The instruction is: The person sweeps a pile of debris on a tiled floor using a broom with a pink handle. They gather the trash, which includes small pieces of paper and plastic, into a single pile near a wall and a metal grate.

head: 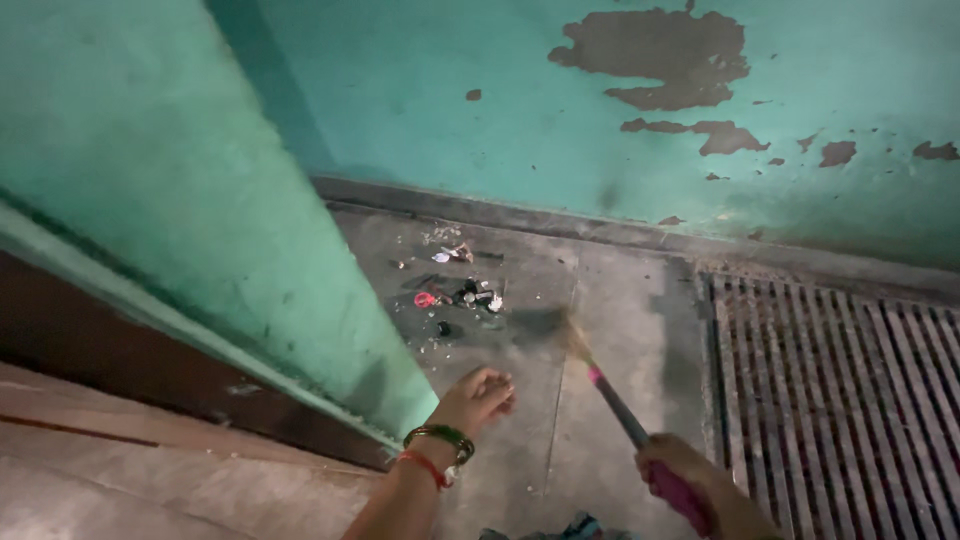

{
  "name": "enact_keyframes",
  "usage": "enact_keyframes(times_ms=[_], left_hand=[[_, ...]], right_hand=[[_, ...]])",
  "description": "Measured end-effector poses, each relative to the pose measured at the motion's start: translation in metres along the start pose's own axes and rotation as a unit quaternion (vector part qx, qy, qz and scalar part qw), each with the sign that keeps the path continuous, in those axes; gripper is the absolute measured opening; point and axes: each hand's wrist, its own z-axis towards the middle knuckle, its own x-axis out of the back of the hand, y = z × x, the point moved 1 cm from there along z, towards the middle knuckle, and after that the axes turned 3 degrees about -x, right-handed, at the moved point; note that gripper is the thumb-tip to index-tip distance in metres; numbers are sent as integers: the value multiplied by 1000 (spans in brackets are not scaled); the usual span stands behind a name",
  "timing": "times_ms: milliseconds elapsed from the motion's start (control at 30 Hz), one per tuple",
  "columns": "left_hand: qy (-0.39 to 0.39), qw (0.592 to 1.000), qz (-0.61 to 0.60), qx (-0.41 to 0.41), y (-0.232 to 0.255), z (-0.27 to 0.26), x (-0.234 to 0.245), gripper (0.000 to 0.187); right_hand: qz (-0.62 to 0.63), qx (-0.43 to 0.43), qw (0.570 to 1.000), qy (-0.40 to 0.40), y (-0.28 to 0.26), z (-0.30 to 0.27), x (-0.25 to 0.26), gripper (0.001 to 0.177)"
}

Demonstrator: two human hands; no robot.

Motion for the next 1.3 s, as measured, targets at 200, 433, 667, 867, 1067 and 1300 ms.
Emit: enact_keyframes(times_ms=[200, 433, 667, 867, 1067, 1300], left_hand=[[-20, 999, 20, 30, 14, 9, -14, 33], [-17, 993, 101, 66, 27, -5, -16, 35], [20, 993, 107, 55, 10, 13, -32, 36], [20, 995, 78, 53, 1, 66, -84, 33], [6, 997, 64, 40, 15, 113, -166, 32], [11, 999, -27, 21, 7, 144, -222, 29]], right_hand=[[116, 21, 987, 110, -5, 2, -4, 71], [85, 7, 966, 243, 12, 16, 64, 61], [-97, 15, 989, 110, 26, 24, 85, 56], [-67, 50, 996, 26, 14, 20, 112, 56], [-124, 137, 979, 80, -16, 35, 194, 57], [-72, 50, 976, 197, -33, 47, 283, 61]])
